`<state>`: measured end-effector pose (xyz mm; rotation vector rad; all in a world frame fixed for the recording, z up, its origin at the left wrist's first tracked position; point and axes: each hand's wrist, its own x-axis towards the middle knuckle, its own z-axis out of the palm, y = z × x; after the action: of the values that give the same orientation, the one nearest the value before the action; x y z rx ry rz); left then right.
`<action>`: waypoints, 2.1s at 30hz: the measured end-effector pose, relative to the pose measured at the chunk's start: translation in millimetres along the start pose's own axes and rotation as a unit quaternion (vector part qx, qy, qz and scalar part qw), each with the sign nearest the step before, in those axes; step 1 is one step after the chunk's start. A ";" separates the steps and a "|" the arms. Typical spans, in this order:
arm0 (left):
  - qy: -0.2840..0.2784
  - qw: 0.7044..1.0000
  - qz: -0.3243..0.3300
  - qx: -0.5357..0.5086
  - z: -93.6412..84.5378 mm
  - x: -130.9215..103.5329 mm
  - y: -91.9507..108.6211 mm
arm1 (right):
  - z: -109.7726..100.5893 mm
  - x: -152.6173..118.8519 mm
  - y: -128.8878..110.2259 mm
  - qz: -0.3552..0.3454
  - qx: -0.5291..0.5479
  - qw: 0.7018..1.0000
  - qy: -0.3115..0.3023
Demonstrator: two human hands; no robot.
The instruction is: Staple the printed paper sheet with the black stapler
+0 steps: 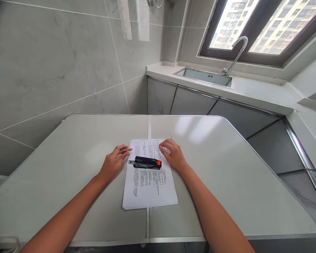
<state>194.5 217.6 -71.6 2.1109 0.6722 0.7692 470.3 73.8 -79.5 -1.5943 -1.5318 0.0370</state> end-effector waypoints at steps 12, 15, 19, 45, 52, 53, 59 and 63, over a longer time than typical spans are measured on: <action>-0.128 0.973 0.160 0.106 -4.9 1.3 -4.3 | 19.4 -11.1 -43.2 -0.079 0.076 0.984 -0.140; -0.149 0.966 0.182 0.105 -6.7 2.8 -6.8 | 21.6 -10.4 -42.9 -0.061 0.087 0.980 -0.166; -0.166 0.961 0.199 0.100 -9.2 4.5 -9.7 | 24.3 -9.5 -43.4 -0.063 0.090 0.975 -0.195; -0.201 0.960 0.171 0.097 -30.3 9.7 -19.8 | 24.6 -13.8 -40.8 -0.053 0.105 0.975 -0.191; -0.139 0.975 0.153 0.087 -12.9 -0.7 -3.3 | 26.6 -15.8 -56.9 -0.097 0.145 0.967 -0.188; -0.148 0.972 0.162 0.085 -11.4 -1.3 -1.3 | 27.4 -16.8 -59.6 -0.103 0.140 0.966 -0.190; -0.114 0.978 0.155 0.079 -10.9 2.6 4.2 | 25.5 -16.6 -61.4 -0.104 0.094 0.975 -0.171; -0.102 0.968 0.161 0.161 -5.8 5.7 1.4 | 5.1 -6.3 -34.3 0.016 0.046 0.998 -0.049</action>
<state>194.5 223.4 -65.8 2.5967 0.3625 0.6326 439.0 65.7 -65.4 -1.5629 -1.5572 0.2029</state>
